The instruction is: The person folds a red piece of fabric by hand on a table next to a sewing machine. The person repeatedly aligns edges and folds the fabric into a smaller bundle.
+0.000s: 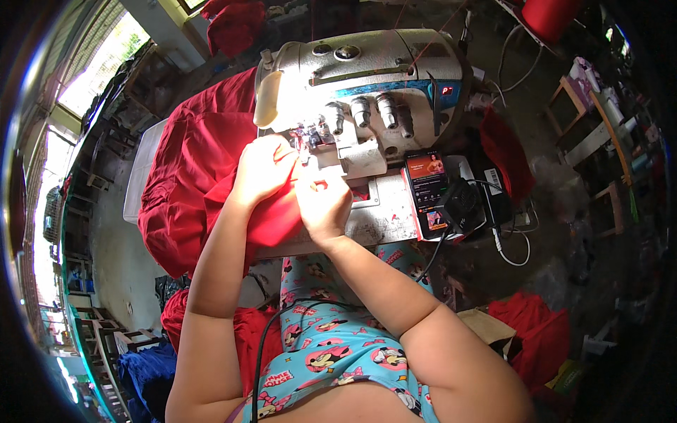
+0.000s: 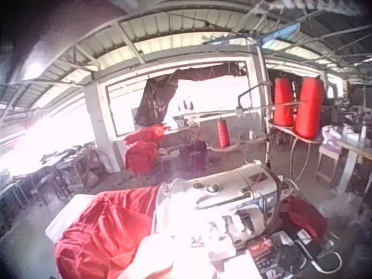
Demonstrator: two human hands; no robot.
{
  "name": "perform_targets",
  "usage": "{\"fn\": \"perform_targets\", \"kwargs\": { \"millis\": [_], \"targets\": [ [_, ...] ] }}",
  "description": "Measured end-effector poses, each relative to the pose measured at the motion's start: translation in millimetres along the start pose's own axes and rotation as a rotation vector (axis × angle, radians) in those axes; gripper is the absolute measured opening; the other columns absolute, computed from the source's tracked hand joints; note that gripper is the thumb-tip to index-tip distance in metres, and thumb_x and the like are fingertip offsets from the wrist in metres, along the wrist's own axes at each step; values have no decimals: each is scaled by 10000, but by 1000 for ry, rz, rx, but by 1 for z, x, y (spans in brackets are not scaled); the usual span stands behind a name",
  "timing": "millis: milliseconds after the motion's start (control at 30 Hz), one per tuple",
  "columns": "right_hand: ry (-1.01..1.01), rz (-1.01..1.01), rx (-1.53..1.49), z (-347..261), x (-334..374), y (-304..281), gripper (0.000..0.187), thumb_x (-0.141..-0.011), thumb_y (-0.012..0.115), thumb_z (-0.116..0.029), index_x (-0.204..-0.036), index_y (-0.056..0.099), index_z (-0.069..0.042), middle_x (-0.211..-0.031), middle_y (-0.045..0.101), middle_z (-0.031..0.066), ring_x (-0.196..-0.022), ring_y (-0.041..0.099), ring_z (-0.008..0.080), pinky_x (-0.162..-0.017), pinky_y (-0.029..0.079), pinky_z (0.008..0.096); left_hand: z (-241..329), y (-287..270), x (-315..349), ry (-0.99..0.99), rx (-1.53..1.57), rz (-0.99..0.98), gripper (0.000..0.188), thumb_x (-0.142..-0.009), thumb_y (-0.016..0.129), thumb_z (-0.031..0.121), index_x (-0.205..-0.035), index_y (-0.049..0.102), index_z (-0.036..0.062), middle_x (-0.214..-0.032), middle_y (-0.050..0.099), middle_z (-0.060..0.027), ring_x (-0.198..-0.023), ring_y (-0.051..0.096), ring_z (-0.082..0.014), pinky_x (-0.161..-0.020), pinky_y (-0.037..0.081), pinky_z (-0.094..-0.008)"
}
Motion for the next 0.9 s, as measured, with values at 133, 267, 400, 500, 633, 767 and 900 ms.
{"fn": "perform_targets", "kwargs": {
  "millis": [133, 267, 400, 500, 633, 767, 900],
  "targets": [
    [215, 35, -20, 17, -13, 1, 136, -756, 718, -59, -712, 596, -17, -643, 590, 20, -586, 512, 71, -556, 440, 239, -6, 9, -6, 24, -177, 52, 196, -775, 608, 207, -847, 609, 25, -820, 623, -178, -803, 607, -339, -754, 480, -433],
    [254, 136, -66, 23, -13, 6, 165, -762, 721, -107, -695, 601, -17, -599, 598, 51, -565, 536, 91, -561, 457, 266, -19, 19, -22, 60, -179, -32, 244, -781, 581, 179, -934, 591, -11, -857, 613, -220, -834, 601, -361, -790, 480, -457],
    [258, 163, -83, 20, -13, 3, 118, -771, 714, -99, -769, 636, -10, -658, 623, 42, -610, 546, 83, -592, 466, 254, -18, 21, -29, 175, -154, 21, 244, -779, 564, 145, -957, 569, -23, -901, 606, -216, -871, 587, -360, -820, 480, -450],
    [239, 178, -122, 22, -13, 2, 111, -780, 707, -83, -815, 646, 3, -711, 634, 35, -638, 547, 79, -608, 472, 251, -14, 22, -32, 151, -116, -13, 254, -778, 553, 138, -976, 558, -21, -935, 599, -201, -929, 566, -356, -856, 471, -448],
    [299, 158, -206, 22, -11, 4, 111, -792, 700, -56, -838, 639, 25, -741, 633, 38, -649, 536, 62, -582, 458, 232, -19, 22, -35, 198, -87, 7, 266, -775, 547, 133, -986, 549, -28, -981, 581, -202, -943, 559, -363, -871, 462, -459],
    [305, 145, -224, 10, -12, 3, 104, -796, 699, -45, -842, 639, 27, -724, 622, 32, -620, 520, 54, -552, 441, 217, -23, 27, -35, 192, -139, -4, 272, -783, 531, 142, -999, 546, -23, -999, 575, -198, -963, 553, -359, -875, 459, -457],
    [278, 144, -230, 14, -12, 4, 81, -808, 676, -42, -842, 640, 22, -708, 611, 25, -594, 514, 58, -546, 441, 221, -24, 28, -34, 226, -203, 57, 280, -798, 522, 166, -1004, 546, -23, -983, 573, -196, -971, 556, -350, -875, 458, -455]
  ]
}}
Point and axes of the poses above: each hand's wrist, its own x-axis away from the middle knuckle, its own y-axis out of the palm, z = x × y, the point moved 7 cm from there along -x, towards the middle knuckle
